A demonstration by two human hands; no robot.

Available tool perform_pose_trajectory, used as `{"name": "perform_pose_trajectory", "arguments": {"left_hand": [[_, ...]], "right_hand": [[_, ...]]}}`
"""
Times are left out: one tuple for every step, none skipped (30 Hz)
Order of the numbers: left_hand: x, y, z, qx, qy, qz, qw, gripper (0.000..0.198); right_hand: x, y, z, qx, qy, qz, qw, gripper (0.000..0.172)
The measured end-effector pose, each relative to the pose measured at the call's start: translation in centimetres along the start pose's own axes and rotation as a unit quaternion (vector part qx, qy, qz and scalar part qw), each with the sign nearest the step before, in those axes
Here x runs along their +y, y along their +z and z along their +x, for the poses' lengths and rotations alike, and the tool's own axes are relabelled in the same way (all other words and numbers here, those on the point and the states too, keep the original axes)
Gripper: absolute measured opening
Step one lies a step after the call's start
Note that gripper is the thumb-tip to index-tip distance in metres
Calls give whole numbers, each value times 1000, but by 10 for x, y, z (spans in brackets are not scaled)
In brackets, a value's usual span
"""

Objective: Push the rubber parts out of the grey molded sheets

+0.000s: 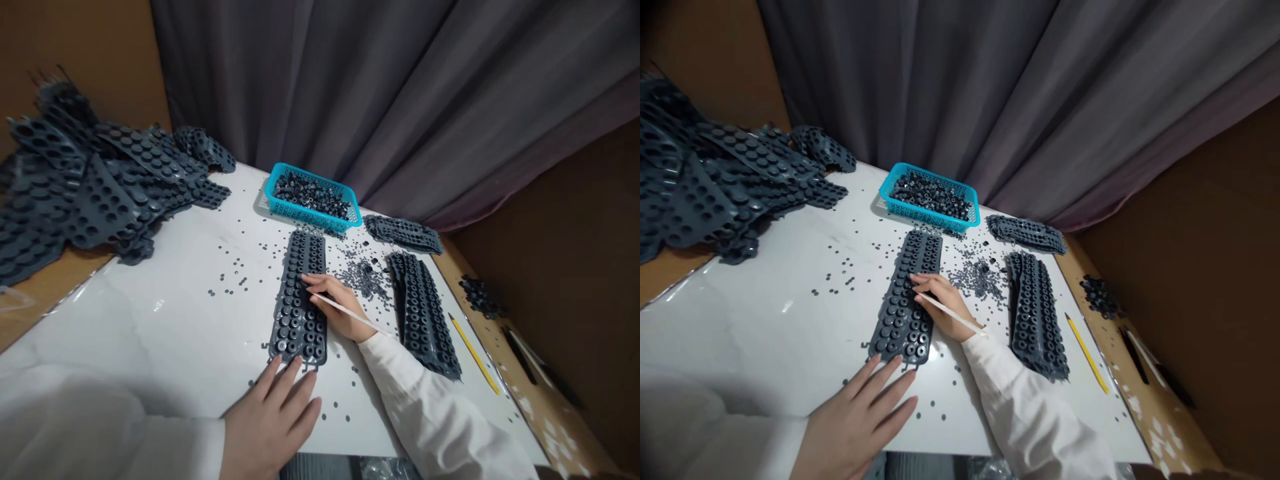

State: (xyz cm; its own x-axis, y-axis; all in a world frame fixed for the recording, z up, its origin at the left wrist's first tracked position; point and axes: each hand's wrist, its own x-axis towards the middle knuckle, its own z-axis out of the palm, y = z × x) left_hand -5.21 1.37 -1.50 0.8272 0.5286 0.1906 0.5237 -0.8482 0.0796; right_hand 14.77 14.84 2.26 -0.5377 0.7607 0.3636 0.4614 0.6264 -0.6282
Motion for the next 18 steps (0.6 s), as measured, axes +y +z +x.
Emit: {"name": "perform_pose_trajectory", "arguments": {"left_hand": [[0,-1,0,-2,3,-4,1000,40],[0,-2,0,-4,8,-8,1000,40],[1,-2,0,-7,7,-10,1000,41],[2,-3,0,-9,0,-12,1000,41],[3,-3,0,-10,-11,-12,1000,41],[4,-3,0,-10,-21,-13,1000,42],[5,-2,0,-8,-24,-13,1000,43],[6,-2,-1,-5,-26,-14,1000,43],[6,-1,-1,-2,-28,-13,1000,43],[7,-1,-1,0,-28,-11,1000,42],[7,-1,-1,0,-28,-10,1000,41],[6,-1,-1,-2,-28,-10,1000,41],[6,-2,0,-7,-26,-11,1000,41],[6,-2,0,-15,-25,-12,1000,42],[6,-2,0,-22,-24,-13,999,43],[6,-2,0,-27,-25,-11,999,44],[6,-2,0,-28,-26,-9,999,43],[6,-2,0,-25,-28,-5,999,43]], "right_hand": [[-1,2,-1,-9,1,5,1000,9],[-1,3,-1,-14,3,6,1000,9],[-1,4,-1,-15,4,4,1000,10],[-1,5,-1,-15,3,2,1000,10],[0,6,0,-15,0,-2,1000,11],[1,6,0,-15,-3,-6,1000,12],[2,6,0,-16,-10,-15,1000,12],[4,6,0,-18,-19,-28,999,13],[5,6,1,-20,-29,-46,998,13],[7,6,2,-22,-40,-68,997,13],[9,6,3,-22,-51,-89,994,14],[11,5,4,-20,-61,-108,992,14],[14,4,5,-15,-68,-123,990,14],[16,3,7,-6,-69,-133,989,14],[17,2,9,8,-67,-138,988,14],[17,1,10,25,-59,-136,989,14],[17,-1,11,40,-45,-129,990,12],[16,-2,12,50,-30,-116,991,11]]}}
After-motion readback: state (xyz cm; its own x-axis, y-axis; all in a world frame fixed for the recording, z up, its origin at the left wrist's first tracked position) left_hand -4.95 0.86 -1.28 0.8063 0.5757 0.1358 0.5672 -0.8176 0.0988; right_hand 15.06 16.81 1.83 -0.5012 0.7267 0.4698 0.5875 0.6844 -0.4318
